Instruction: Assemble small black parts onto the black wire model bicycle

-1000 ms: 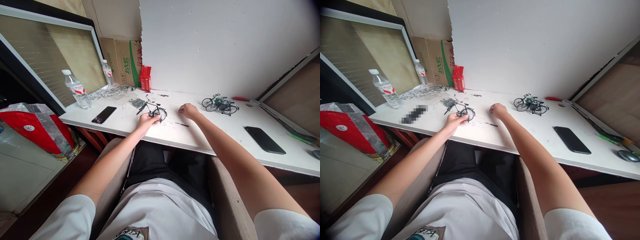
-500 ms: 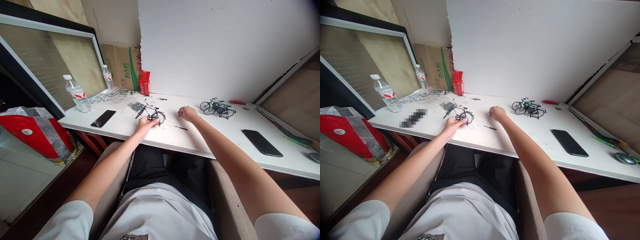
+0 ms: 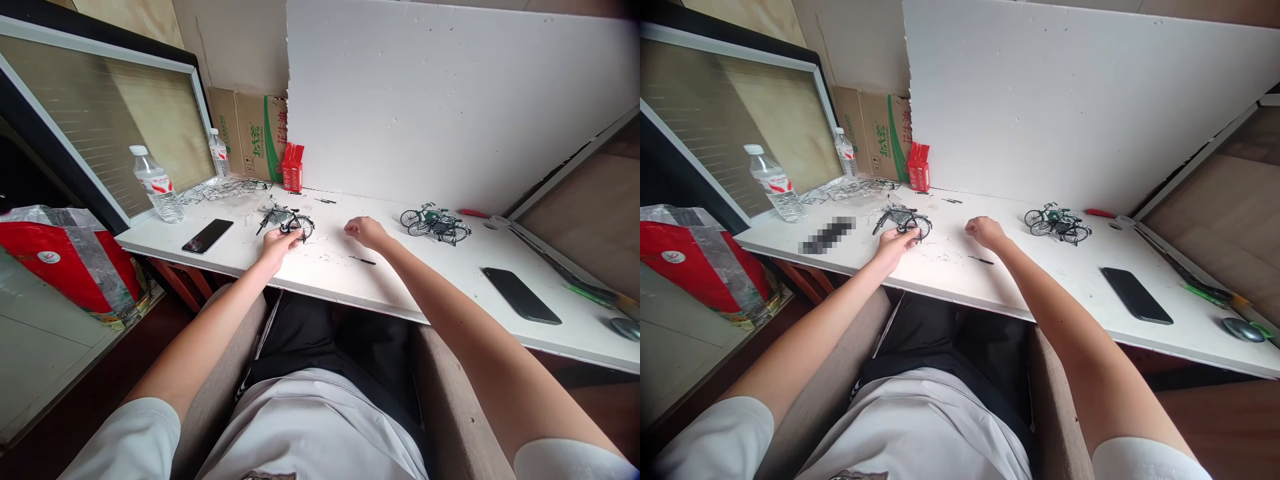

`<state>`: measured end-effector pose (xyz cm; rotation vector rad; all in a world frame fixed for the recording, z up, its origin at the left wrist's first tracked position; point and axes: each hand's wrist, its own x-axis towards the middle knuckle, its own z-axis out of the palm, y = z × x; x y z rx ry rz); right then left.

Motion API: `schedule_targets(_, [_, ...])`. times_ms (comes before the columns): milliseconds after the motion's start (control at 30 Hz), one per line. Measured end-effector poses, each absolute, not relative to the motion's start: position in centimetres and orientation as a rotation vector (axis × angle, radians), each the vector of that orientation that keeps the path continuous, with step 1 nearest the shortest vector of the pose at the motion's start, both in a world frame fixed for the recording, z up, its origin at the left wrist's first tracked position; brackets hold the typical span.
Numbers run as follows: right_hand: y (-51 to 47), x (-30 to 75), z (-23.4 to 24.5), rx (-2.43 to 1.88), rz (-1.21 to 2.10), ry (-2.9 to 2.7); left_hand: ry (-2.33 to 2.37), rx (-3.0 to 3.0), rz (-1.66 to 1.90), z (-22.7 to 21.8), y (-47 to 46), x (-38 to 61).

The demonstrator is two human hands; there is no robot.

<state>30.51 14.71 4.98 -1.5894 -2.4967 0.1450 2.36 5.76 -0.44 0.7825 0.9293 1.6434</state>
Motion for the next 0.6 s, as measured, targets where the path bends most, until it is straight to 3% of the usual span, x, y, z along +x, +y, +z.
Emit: schedule_targets(600, [14.4, 29.1, 5.6, -1.48, 0.186, -2.31, 0.86, 0.76, 1.617, -0.6, 6.0, 1.7])
